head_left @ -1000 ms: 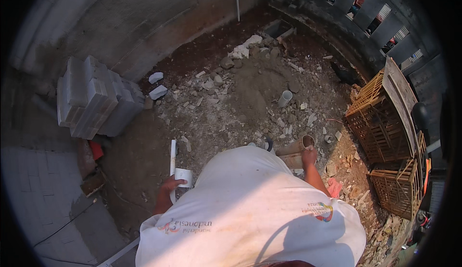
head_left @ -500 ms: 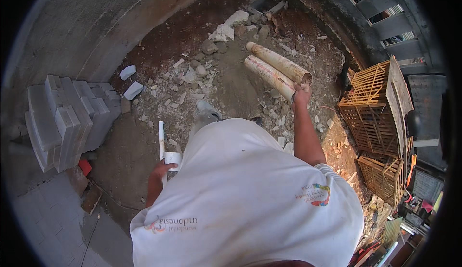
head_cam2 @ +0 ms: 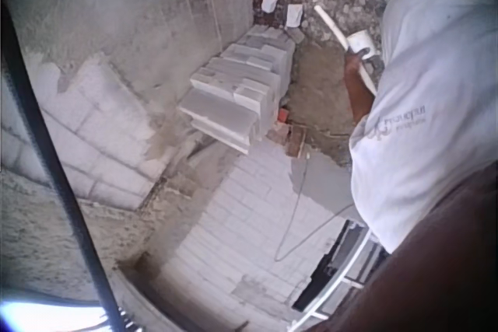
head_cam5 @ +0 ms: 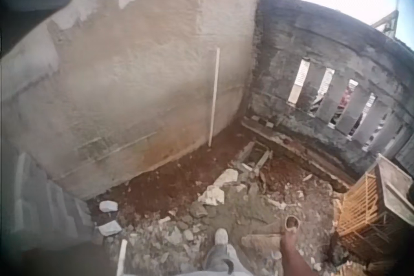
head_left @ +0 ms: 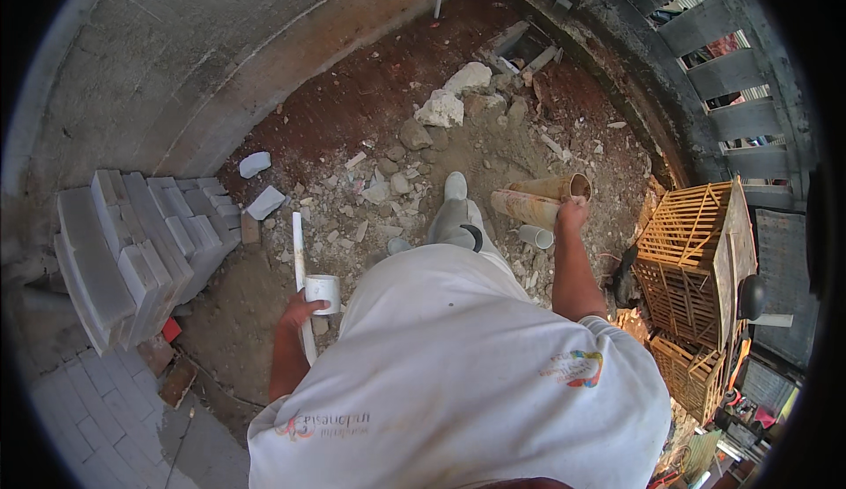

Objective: The person walks through a cluttered construction area, picks up a white PVC pipe and a wooden stick, then gathers metal bars and a bundle of thin sticks. They carry these items across the site and place them in a designated area.

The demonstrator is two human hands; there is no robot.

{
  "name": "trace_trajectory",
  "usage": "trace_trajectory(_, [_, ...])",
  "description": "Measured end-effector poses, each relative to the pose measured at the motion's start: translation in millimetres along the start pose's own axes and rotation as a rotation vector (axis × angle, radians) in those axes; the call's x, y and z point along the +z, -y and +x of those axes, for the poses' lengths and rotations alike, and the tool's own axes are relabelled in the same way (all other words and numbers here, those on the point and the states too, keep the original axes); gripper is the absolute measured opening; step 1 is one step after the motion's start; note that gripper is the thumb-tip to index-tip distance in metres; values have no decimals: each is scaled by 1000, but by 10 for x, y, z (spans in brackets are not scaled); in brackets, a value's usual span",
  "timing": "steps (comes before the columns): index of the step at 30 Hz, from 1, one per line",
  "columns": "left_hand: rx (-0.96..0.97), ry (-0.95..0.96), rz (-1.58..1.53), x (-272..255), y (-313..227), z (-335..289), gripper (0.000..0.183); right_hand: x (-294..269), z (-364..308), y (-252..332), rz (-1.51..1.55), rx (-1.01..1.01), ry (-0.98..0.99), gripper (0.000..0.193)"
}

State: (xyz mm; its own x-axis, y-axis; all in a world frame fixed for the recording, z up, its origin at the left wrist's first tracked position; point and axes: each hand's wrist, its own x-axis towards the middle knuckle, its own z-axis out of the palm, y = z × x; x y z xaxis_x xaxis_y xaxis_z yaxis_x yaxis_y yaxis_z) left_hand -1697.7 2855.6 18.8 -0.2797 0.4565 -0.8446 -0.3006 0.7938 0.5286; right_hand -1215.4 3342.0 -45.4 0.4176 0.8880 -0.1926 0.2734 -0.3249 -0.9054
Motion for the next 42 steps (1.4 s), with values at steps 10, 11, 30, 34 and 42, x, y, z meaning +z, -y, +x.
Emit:
trace_trajectory(10, [-110,-198,-4,560,-407,299,66,2024,1464,383,170,-29,153,8])
trace_trajectory(11, [-159,-206,-13,597,-296,284,63,2356,1551,520,240,6,180,10])
trace_trajectory(30, [-478,-177,-43,1074,-1600,419,85,5401,3014,760,16,-18,373,88])
trace_trajectory(34, [-527,-201,39,988,-1741,627,94,4926,2361,110,-179,-67,563,86])
trace_trajectory(42, [-265,-125,151,931,-2089,1271,89,4149,1457,-431,-599,-157,829,83])
